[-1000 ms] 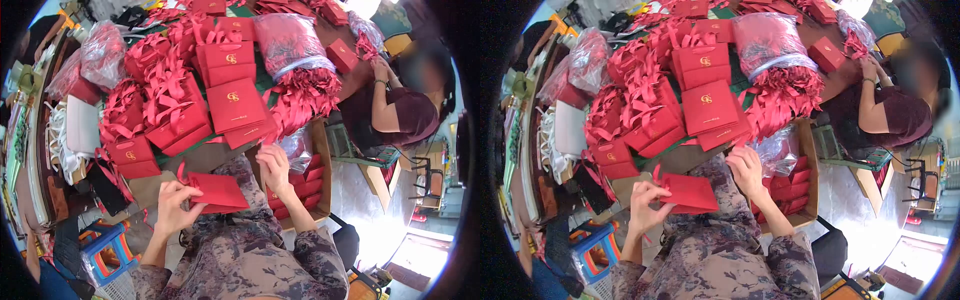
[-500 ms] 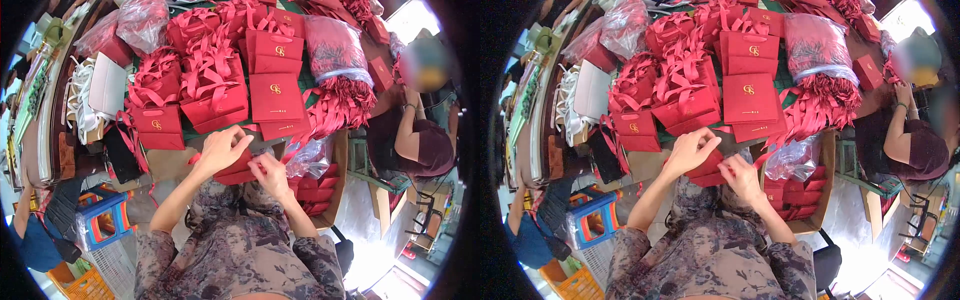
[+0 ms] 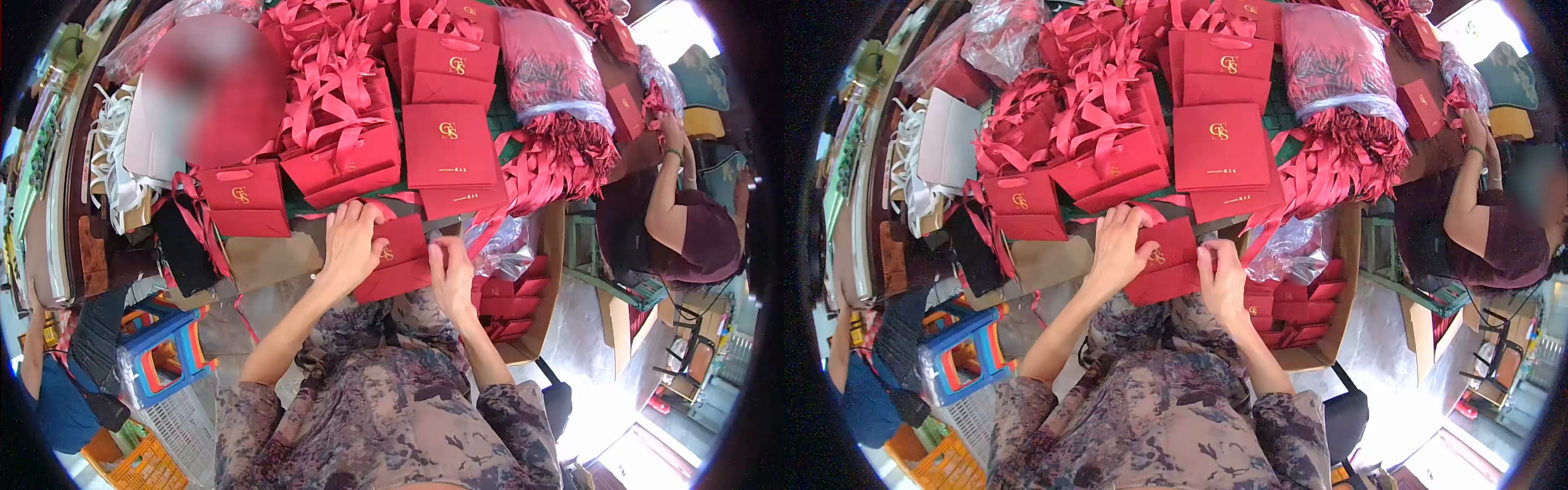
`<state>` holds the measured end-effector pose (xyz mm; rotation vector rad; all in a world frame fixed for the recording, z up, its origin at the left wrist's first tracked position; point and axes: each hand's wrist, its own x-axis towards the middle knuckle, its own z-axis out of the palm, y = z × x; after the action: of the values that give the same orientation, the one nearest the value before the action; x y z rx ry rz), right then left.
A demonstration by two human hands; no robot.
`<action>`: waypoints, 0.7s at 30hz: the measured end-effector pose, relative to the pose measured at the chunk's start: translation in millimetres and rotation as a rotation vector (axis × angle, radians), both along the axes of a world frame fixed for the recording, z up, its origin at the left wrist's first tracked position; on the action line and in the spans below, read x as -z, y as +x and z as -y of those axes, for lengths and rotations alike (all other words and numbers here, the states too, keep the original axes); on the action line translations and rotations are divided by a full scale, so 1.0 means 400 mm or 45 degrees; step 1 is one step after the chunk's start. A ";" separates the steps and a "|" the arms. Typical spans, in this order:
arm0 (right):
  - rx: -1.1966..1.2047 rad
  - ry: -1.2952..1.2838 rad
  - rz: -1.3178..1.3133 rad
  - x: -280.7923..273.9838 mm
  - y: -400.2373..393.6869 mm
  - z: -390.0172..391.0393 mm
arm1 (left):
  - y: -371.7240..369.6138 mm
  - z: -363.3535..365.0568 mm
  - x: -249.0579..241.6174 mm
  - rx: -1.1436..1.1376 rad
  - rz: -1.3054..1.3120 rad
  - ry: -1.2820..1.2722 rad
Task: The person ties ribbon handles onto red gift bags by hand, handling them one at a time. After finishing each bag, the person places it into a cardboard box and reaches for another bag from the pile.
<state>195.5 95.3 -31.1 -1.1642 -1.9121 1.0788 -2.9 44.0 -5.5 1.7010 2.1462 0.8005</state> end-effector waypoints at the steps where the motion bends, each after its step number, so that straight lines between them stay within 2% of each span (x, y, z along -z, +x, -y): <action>1: 0.037 0.028 0.032 -0.004 0.006 0.009 | 0.001 -0.005 0.003 -0.009 0.002 0.003; 3: 0.075 0.048 0.069 -0.018 0.007 0.015 | 0.001 -0.012 -0.001 0.021 -0.014 -0.035; 7: -0.047 0.208 0.096 -0.059 -0.038 0.008 | 0.011 -0.016 -0.018 0.065 -0.089 -0.038; 11: -0.008 0.053 0.044 -0.028 -0.069 0.006 | 0.014 -0.024 -0.022 0.037 -0.039 -0.071; 14: 0.072 -0.058 -0.049 0.013 -0.075 0.004 | -0.003 -0.023 -0.019 0.131 0.032 -0.059; 17: 0.057 -0.086 -0.046 -0.012 -0.079 -0.004 | -0.014 -0.033 -0.023 0.172 0.216 -0.131; 20: 0.064 -0.083 -0.023 -0.012 -0.079 -0.006 | -0.028 -0.046 -0.017 0.203 0.567 -0.280; 21: 0.067 -0.068 -0.035 -0.008 -0.079 -0.005 | -0.029 -0.050 -0.023 0.207 0.572 -0.290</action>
<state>163.9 97.4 -27.8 -1.2167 -1.8316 1.1180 -14.4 64.0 3.8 1.3996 1.7017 0.7708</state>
